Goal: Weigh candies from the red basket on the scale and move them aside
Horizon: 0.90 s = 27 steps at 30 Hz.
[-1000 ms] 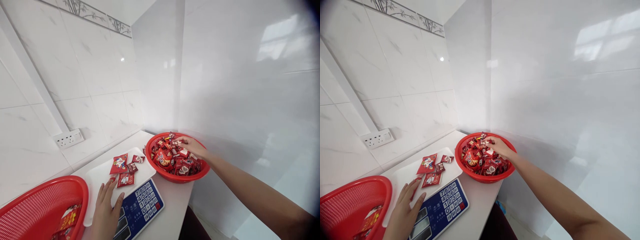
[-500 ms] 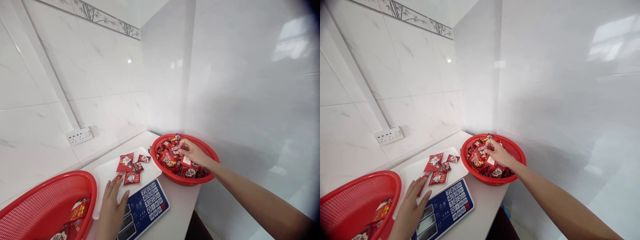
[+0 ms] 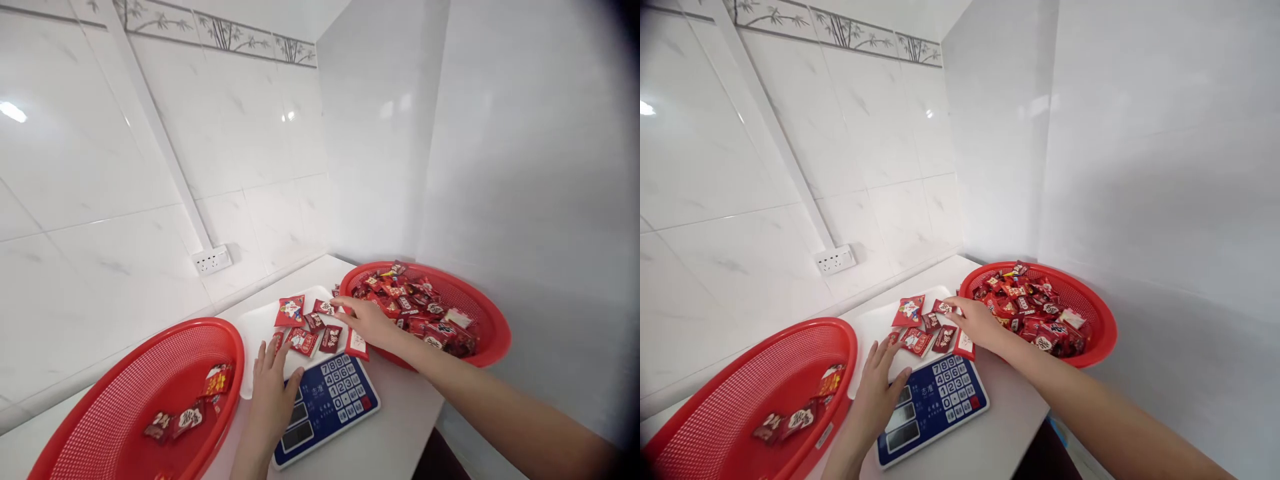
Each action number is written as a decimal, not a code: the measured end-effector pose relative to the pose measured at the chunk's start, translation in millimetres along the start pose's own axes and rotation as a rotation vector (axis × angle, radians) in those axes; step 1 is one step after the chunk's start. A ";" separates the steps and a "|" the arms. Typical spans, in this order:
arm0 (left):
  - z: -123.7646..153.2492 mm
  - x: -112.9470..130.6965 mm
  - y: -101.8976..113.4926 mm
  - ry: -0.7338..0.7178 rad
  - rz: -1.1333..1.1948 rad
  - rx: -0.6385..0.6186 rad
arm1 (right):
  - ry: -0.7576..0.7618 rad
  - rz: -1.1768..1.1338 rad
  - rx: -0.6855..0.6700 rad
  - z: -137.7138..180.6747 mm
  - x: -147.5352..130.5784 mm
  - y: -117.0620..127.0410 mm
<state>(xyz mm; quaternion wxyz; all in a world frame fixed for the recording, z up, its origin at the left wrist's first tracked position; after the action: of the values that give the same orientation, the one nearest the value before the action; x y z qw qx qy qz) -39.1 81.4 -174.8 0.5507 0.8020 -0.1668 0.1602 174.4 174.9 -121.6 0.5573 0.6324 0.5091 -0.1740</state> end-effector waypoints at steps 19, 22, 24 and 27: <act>40.6 14.9 128.5 0.115 0.652 0.875 | -0.443 0.545 0.263 85.9 67.9 78.3; 41.7 9.1 132.1 0.113 0.790 0.929 | -0.450 0.529 0.253 88.2 67.9 75.8; 40.6 5.6 131.3 0.126 0.862 0.911 | -0.426 0.545 0.263 89.0 68.5 75.3; 38.6 3.6 128.0 0.158 0.921 0.844 | -0.391 0.578 0.309 89.2 71.1 75.3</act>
<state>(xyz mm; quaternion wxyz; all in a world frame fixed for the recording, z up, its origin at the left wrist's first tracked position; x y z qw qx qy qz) -89.9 1.6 -80.3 0.0719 0.7819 -0.3763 0.4918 298.4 138.7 -166.2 0.5678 0.7814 0.1618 -0.2018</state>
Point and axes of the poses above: each hand's wrist, its own z-axis away from the middle knuckle, its own y-axis out of the back of the hand, x = y × z, the point moved 4 cm from there along -z, towards the middle knuckle, and after that the axes turned 7 degrees about -z, right-handed, at the moved point
